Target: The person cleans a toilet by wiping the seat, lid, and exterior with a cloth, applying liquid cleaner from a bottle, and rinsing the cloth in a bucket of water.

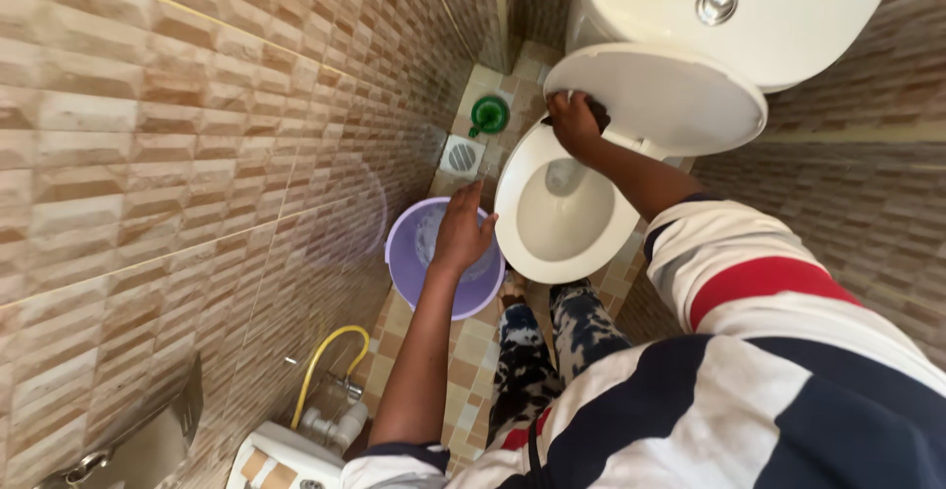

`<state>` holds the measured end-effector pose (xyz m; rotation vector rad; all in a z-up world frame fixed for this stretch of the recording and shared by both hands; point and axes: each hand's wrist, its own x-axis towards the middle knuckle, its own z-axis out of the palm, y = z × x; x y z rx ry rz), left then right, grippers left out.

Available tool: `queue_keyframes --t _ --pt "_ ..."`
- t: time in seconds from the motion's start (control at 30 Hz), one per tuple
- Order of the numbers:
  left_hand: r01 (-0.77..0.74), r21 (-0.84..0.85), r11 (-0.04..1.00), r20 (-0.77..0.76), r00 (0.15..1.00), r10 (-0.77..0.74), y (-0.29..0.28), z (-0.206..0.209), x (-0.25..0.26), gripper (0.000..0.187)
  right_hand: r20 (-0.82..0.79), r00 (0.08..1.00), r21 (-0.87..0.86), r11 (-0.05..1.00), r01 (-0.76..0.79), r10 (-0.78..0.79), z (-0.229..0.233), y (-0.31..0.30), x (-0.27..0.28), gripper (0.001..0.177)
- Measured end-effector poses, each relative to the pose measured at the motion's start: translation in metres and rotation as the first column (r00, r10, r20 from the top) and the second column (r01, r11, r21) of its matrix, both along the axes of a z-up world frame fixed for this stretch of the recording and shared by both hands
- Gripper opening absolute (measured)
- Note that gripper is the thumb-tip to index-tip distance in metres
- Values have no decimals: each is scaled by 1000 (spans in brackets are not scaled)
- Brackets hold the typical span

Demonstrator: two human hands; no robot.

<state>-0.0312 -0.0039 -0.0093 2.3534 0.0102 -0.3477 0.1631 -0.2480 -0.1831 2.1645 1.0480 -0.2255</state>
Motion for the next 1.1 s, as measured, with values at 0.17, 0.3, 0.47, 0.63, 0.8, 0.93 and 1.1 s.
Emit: queue_keyframes --t 0.17,0.3,0.47,0.63,0.8,0.93,1.1 --pt "3 1 1000 -9 1000 -3 -5 11 -10 71 56 998 298 955 -1 -17 69 -9 4 54" --pt "-3 -6 1000 -33 999 3 -8 26 -12 71 -25 986 750 649 130 -168 115 -33 -6 36" --pt "25 -21 999 -78 997 -26 -19 37 -19 71 -253 814 965 -83 247 -523 116 -53 -25 23" --pt "39 -38 999 -114 993 -43 -22 45 -27 71 -890 298 360 -933 -8 -346 107 -53 -17 23" --pt "64 -6 998 -95 993 -64 -15 55 -24 70 -884 407 110 -947 -301 -231 118 -106 -35 19" --pt "58 -4 998 -85 995 -58 -19 64 -18 70 -816 577 -280 -844 -457 -42 125 -171 -56 18" --pt "63 14 998 -168 984 -60 -29 64 -18 70 -886 461 -232 -812 -536 -52 115 -194 -60 16"
